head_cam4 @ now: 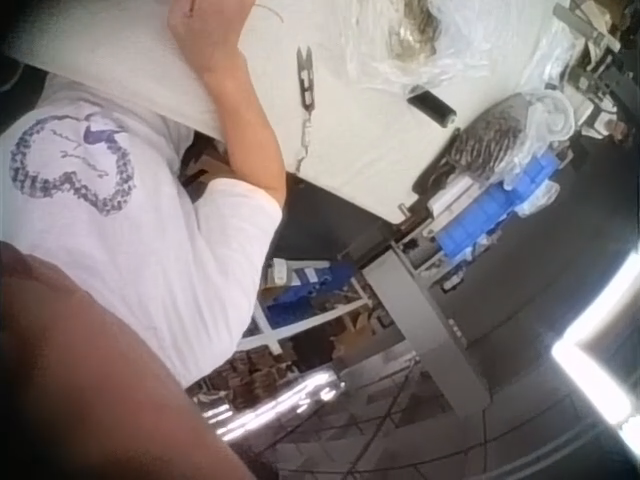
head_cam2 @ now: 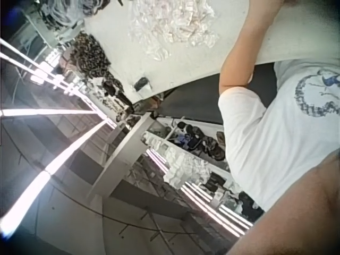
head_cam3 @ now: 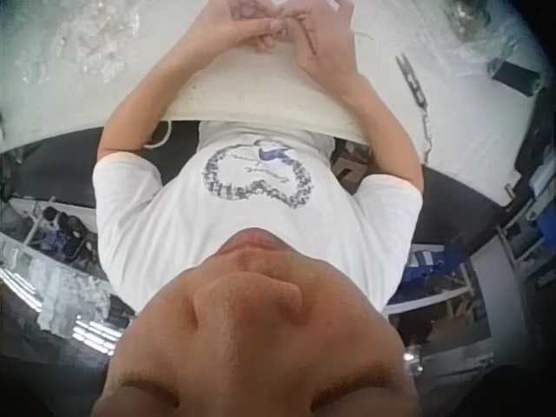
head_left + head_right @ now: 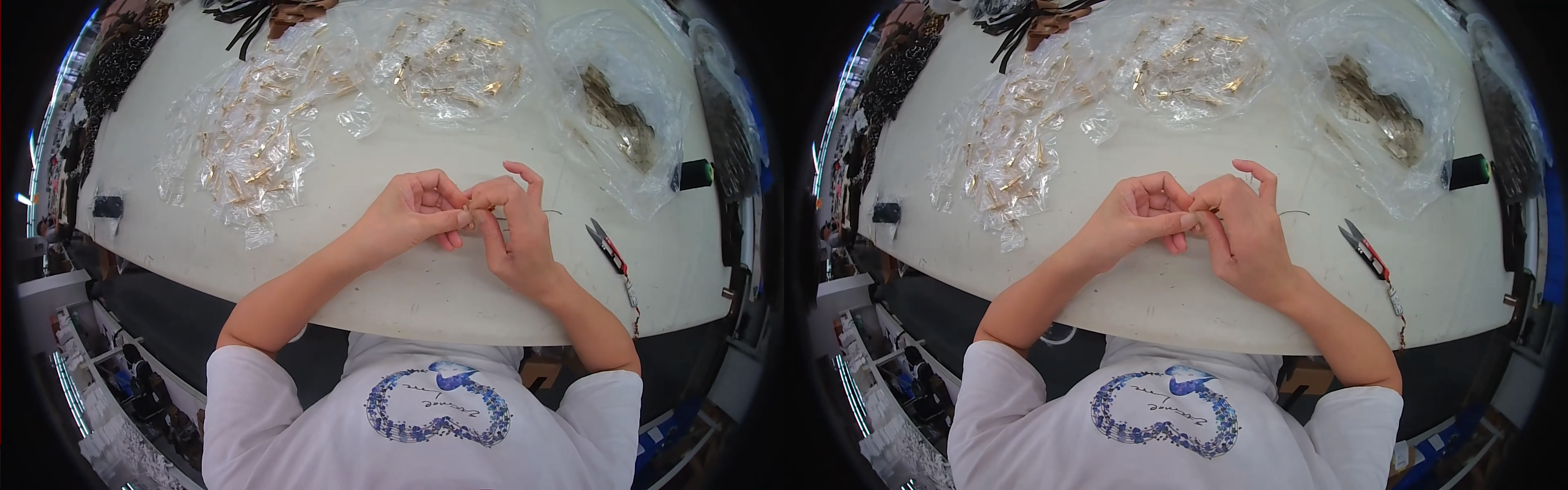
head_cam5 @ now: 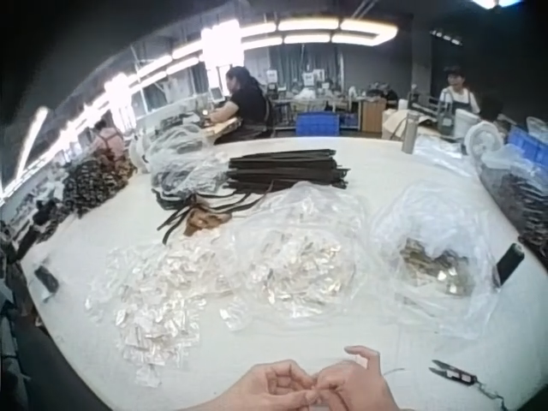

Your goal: Manually thread a wire through a small plastic and metal components to assemble a decorative or functional item.

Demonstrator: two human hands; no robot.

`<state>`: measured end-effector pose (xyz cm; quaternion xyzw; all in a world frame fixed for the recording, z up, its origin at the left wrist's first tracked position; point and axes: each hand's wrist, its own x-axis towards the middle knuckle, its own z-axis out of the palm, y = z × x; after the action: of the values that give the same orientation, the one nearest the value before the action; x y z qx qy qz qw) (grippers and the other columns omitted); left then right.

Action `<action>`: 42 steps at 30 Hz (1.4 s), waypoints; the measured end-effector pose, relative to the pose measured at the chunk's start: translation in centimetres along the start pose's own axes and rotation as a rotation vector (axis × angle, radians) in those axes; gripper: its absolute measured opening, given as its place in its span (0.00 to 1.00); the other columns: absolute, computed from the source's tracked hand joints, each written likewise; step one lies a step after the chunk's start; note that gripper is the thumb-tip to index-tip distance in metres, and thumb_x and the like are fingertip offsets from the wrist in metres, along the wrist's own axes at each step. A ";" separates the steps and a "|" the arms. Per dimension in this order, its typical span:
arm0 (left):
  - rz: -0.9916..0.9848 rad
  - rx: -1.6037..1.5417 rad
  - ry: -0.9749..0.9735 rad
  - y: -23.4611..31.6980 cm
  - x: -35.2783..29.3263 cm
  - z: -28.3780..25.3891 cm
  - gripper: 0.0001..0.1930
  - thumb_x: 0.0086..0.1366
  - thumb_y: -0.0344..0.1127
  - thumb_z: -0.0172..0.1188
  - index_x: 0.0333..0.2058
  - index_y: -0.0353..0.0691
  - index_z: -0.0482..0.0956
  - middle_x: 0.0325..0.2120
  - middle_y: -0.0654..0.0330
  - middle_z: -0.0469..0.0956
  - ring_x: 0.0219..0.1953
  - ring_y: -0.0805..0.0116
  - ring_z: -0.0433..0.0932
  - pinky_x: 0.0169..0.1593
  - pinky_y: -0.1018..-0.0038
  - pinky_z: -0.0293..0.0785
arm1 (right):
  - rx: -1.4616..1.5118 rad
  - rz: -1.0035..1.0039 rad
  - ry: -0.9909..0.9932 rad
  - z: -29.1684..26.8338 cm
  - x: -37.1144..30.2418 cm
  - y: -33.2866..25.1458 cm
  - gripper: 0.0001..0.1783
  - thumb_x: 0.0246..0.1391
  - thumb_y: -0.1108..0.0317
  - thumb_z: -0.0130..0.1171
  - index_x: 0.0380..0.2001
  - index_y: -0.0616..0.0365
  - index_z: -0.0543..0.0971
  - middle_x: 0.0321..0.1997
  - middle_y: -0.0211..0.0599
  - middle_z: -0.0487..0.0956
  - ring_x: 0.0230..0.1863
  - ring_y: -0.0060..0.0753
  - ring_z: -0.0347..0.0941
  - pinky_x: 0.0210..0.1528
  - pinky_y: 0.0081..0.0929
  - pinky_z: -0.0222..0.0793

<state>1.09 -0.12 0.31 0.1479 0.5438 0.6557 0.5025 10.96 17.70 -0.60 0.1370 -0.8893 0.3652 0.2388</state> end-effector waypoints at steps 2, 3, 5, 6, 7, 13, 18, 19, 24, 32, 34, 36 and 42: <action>0.029 0.038 0.020 -0.7 0.2 0.1 0.07 0.66 0.29 0.64 0.39 0.34 0.75 0.33 0.57 0.82 0.29 0.76 0.81 0.35 0.80 0.79 | 0.121 0.161 -0.014 -0.2 -0.2 0.0 0.12 0.53 0.82 0.58 0.37 0.55 0.72 0.35 0.30 0.78 0.35 0.30 0.77 0.65 0.50 0.56; 0.063 0.081 0.055 -0.9 0.3 0.2 0.07 0.66 0.29 0.64 0.38 0.34 0.75 0.32 0.57 0.82 0.29 0.76 0.81 0.35 0.80 0.80 | 0.039 0.054 0.038 -0.5 0.2 -0.1 0.11 0.54 0.81 0.57 0.38 0.55 0.72 0.35 0.31 0.78 0.35 0.31 0.78 0.63 0.48 0.58; 0.054 0.072 0.060 -0.6 0.5 0.3 0.07 0.66 0.29 0.64 0.38 0.35 0.75 0.32 0.57 0.82 0.29 0.76 0.81 0.35 0.80 0.80 | -0.047 -0.047 0.085 -1.0 1.0 -0.2 0.10 0.56 0.81 0.56 0.39 0.56 0.71 0.35 0.32 0.77 0.36 0.32 0.78 0.62 0.46 0.59; 0.048 0.070 0.071 -0.4 0.5 0.2 0.07 0.66 0.29 0.64 0.38 0.35 0.76 0.32 0.57 0.83 0.29 0.76 0.81 0.35 0.80 0.80 | 0.237 0.117 0.174 -1.1 1.2 -0.3 0.07 0.60 0.79 0.54 0.39 0.57 0.71 0.34 0.32 0.77 0.37 0.34 0.79 0.61 0.43 0.62; 0.043 0.067 0.064 -0.2 0.5 0.1 0.07 0.66 0.29 0.64 0.38 0.35 0.76 0.32 0.57 0.83 0.29 0.76 0.81 0.35 0.80 0.80 | 0.521 0.281 0.265 -1.4 1.5 -0.2 0.04 0.63 0.76 0.52 0.40 0.58 0.70 0.33 0.33 0.77 0.39 0.35 0.79 0.60 0.40 0.65; 0.097 0.110 0.134 1.0 0.3 -0.5 0.06 0.66 0.29 0.64 0.39 0.36 0.76 0.33 0.56 0.83 0.29 0.77 0.80 0.35 0.79 0.79 | 1.140 0.412 0.210 -5.9 1.2 1.7 0.07 0.69 0.68 0.47 0.40 0.60 0.70 0.31 0.35 0.75 0.38 0.32 0.80 0.54 0.33 0.74; 0.268 0.030 0.185 1.9 0.1 -0.6 0.08 0.68 0.30 0.61 0.42 0.34 0.76 0.36 0.54 0.83 0.33 0.75 0.81 0.38 0.77 0.79 | 1.094 0.417 0.183 -6.5 1.0 0.3 0.06 0.66 0.70 0.52 0.42 0.62 0.72 0.34 0.33 0.76 0.37 0.29 0.79 0.49 0.33 0.77; 0.265 0.044 0.186 2.0 0.0 -0.6 0.08 0.68 0.30 0.61 0.42 0.34 0.76 0.36 0.54 0.83 0.33 0.75 0.81 0.38 0.77 0.79 | 1.014 0.483 0.154 -6.3 1.0 -0.3 0.07 0.65 0.70 0.53 0.42 0.62 0.73 0.35 0.32 0.76 0.38 0.28 0.78 0.48 0.32 0.77; 0.311 -0.143 0.218 2.2 0.1 -1.5 0.08 0.70 0.31 0.58 0.46 0.38 0.74 0.41 0.53 0.81 0.33 0.76 0.80 0.39 0.79 0.77 | 1.103 0.592 -0.090 -6.3 1.5 -2.3 0.05 0.61 0.74 0.59 0.39 0.63 0.79 0.37 0.32 0.77 0.40 0.24 0.77 0.42 0.27 0.79; 0.345 -0.093 0.229 2.3 -0.2 -1.3 0.08 0.70 0.30 0.57 0.46 0.39 0.74 0.41 0.53 0.81 0.33 0.76 0.80 0.40 0.79 0.78 | 1.265 0.770 -0.478 -6.2 1.5 -2.9 0.05 0.60 0.74 0.62 0.39 0.63 0.81 0.39 0.33 0.81 0.38 0.23 0.78 0.33 0.21 0.78; 0.353 -0.093 0.232 2.2 -0.2 -1.4 0.08 0.70 0.30 0.57 0.46 0.39 0.74 0.41 0.53 0.81 0.32 0.76 0.80 0.40 0.79 0.78 | 1.292 0.808 -0.532 -6.1 1.8 -3.4 0.05 0.58 0.77 0.62 0.38 0.64 0.81 0.37 0.36 0.81 0.37 0.25 0.79 0.32 0.21 0.79; 0.357 -0.077 0.237 2.2 -0.2 -1.3 0.08 0.70 0.30 0.57 0.46 0.38 0.74 0.41 0.53 0.82 0.32 0.75 0.79 0.40 0.78 0.77 | 1.318 0.846 -0.587 -5.9 1.9 -3.7 0.04 0.57 0.80 0.61 0.37 0.66 0.80 0.36 0.39 0.80 0.36 0.27 0.80 0.31 0.21 0.79; 0.386 -0.004 0.204 2.1 -0.2 -0.6 0.07 0.69 0.29 0.58 0.44 0.38 0.74 0.39 0.52 0.82 0.32 0.73 0.79 0.41 0.77 0.76 | 1.443 0.753 -0.379 -4.4 1.0 -3.0 0.07 0.59 0.72 0.62 0.38 0.64 0.81 0.35 0.33 0.81 0.35 0.23 0.79 0.36 0.23 0.80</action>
<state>-0.31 -0.41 1.91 0.1811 0.5520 0.7525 0.3102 12.80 18.69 4.45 0.0091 -0.4485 0.8713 -0.1992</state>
